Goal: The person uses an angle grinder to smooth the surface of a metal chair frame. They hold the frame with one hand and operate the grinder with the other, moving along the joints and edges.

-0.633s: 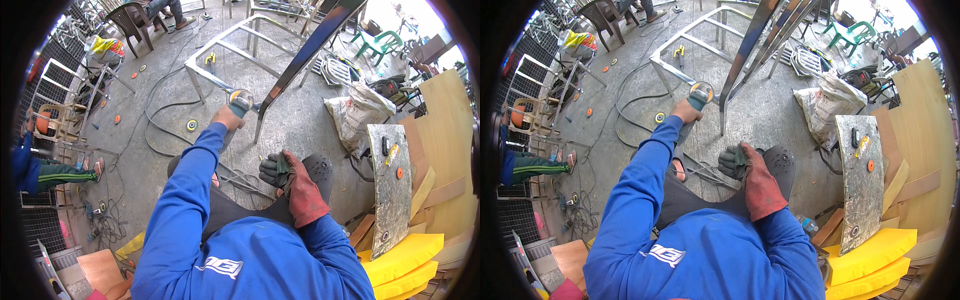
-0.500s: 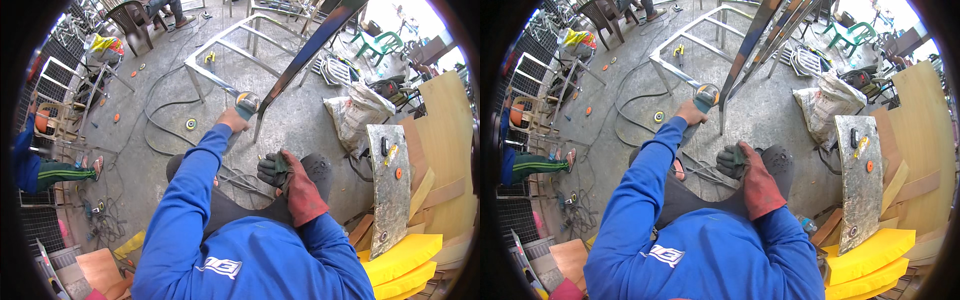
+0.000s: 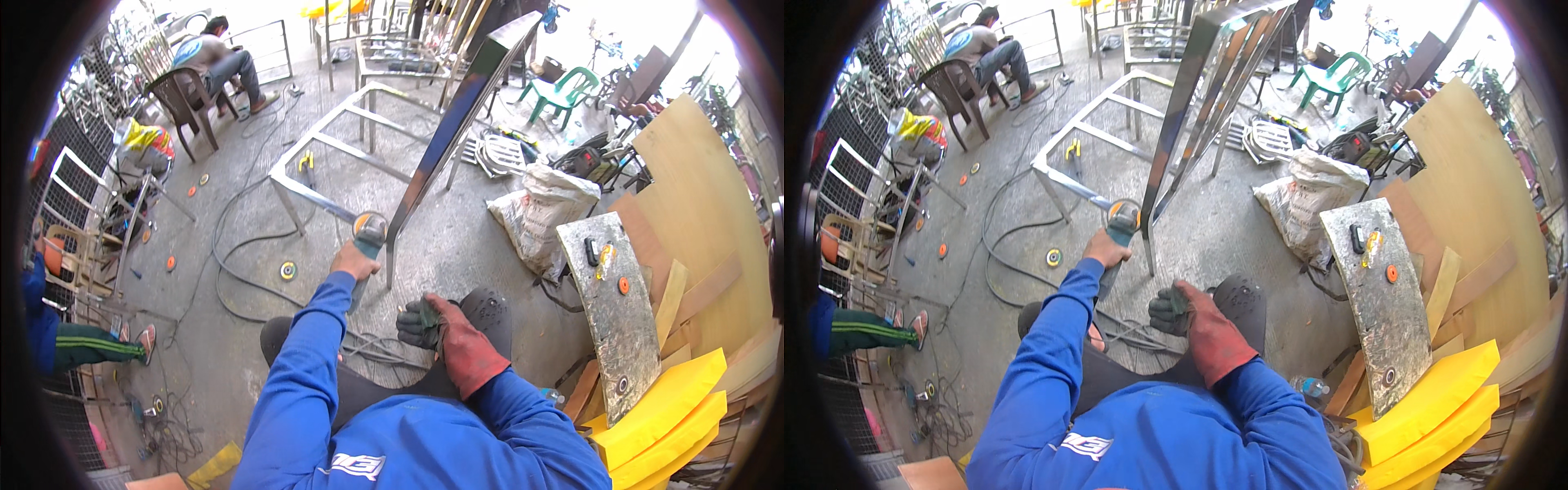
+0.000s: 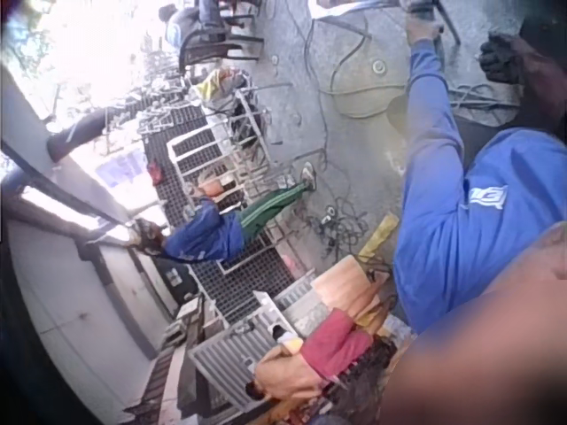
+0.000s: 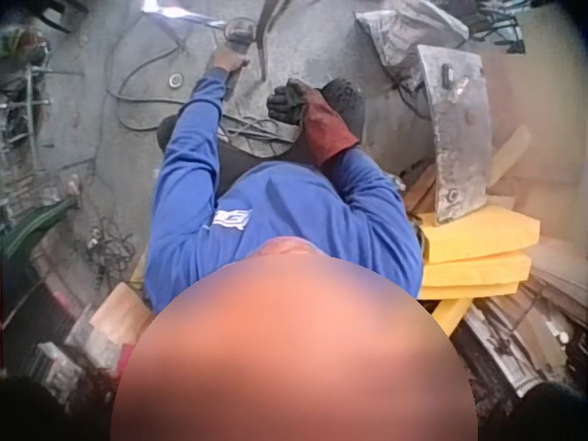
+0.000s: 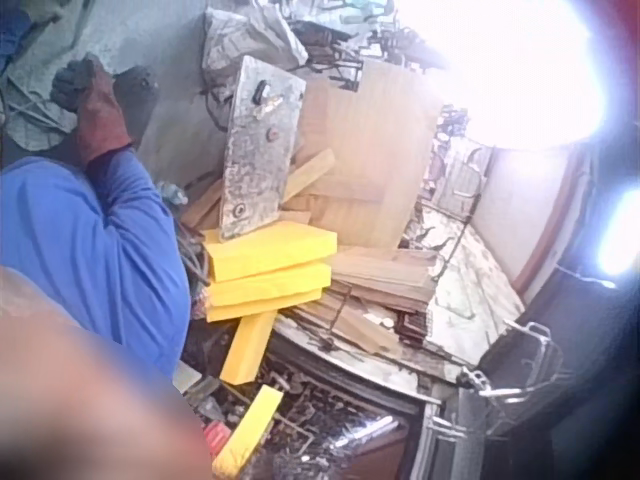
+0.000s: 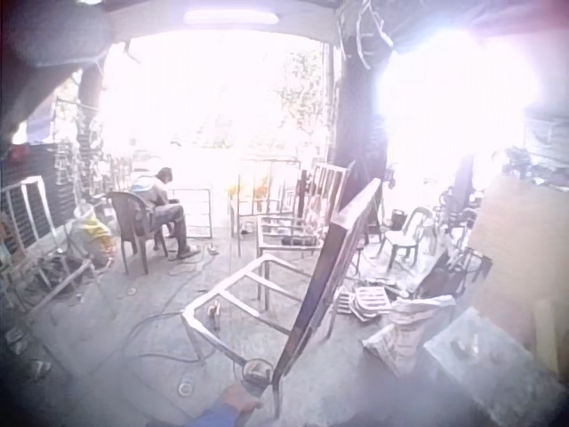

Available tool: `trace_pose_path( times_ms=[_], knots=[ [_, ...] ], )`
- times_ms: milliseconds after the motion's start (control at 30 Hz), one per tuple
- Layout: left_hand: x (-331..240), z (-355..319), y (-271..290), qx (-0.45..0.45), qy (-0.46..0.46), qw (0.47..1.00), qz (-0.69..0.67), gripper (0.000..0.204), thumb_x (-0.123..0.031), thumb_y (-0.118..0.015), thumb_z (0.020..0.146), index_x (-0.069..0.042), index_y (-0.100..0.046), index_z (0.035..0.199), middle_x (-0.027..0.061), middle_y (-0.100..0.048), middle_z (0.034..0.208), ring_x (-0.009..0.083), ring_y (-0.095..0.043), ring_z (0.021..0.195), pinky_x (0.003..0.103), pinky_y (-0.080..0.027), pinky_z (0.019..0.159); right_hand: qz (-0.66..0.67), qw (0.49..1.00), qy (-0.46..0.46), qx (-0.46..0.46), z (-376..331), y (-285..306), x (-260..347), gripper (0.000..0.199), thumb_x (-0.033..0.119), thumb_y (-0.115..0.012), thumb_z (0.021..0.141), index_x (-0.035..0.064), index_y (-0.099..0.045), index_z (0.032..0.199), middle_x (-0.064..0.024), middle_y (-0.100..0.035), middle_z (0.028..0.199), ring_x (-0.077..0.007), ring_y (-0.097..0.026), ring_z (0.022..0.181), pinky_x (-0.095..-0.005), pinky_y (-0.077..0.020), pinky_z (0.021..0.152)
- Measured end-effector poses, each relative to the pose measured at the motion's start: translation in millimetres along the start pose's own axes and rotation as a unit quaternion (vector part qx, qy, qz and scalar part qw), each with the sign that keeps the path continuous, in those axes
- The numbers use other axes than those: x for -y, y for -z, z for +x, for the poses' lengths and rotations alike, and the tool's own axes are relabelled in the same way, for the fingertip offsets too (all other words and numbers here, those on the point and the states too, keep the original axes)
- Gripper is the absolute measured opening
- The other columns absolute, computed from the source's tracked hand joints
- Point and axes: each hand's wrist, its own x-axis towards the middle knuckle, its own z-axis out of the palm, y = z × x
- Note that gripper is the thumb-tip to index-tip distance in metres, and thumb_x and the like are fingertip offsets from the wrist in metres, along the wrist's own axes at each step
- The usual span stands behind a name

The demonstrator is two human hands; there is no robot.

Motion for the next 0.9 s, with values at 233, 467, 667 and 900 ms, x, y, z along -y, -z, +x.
trace_pose_path(
  times_ms=[233, 467, 667, 900],
  knots=[
    [5.7, -4.0, -12.6, -0.027, 0.027, 0.998, -0.045, 0.067, -0.028, -0.086, 0.063, 0.004, -0.064, 0.117, 0.0264, -0.071, 0.118, 0.0377, -0.070, 0.113, 0.041, -0.056, 0.097, 0.018, 0.998, -0.043, 0.053, -2.9, -8.9, -0.8, 0.041, 0.046, -0.046, 0.104, 0.0062, -0.054, 0.106, -0.0162, -0.062, 0.099, -0.0321, -0.062, 0.087, -0.0537, -0.0531, 0.088],
    [23.6, -10.3, -31.7, 0.037, 0.100, 0.932, -0.347, 0.052, -0.022, -0.086, 0.064, 0.001, -0.068, 0.108, 0.0140, -0.072, 0.098, 0.0312, -0.071, 0.088, 0.042, -0.058, 0.080, -0.020, 1.000, -0.006, -0.019, -9.5, -14.6, -4.0, 0.039, 0.046, -0.046, 0.104, 0.0080, -0.055, 0.103, -0.0134, -0.060, 0.096, -0.0279, -0.060, 0.081, -0.0505, -0.0528, 0.082],
    [-20.1, -78.9, -23.2, -0.020, -0.114, 0.788, -0.604, 0.043, -0.004, -0.083, 0.069, -0.003, -0.065, 0.109, 0.0045, -0.067, 0.091, 0.0187, -0.067, 0.078, 0.036, -0.058, 0.074, 0.037, 0.996, 0.067, -0.039, -9.2, 7.6, 2.6, 0.052, 0.044, -0.046, 0.106, -0.0039, -0.057, 0.123, -0.0298, -0.069, 0.113, -0.0483, -0.069, 0.104, -0.0628, -0.0557, 0.095],
    [-135.1, -124.1, 52.7, -0.081, -0.351, 0.802, -0.476, 0.055, -0.007, -0.087, 0.069, -0.003, -0.060, 0.118, 0.0060, -0.069, 0.099, 0.0187, -0.068, 0.086, 0.034, -0.057, 0.079, -0.003, 0.995, 0.098, -0.023, -16.6, 9.8, 3.4, 0.064, 0.046, -0.045, 0.106, -0.0078, -0.045, 0.141, -0.0307, -0.062, 0.125, -0.0480, -0.065, 0.113, -0.0604, -0.0567, 0.095]
  ],
)
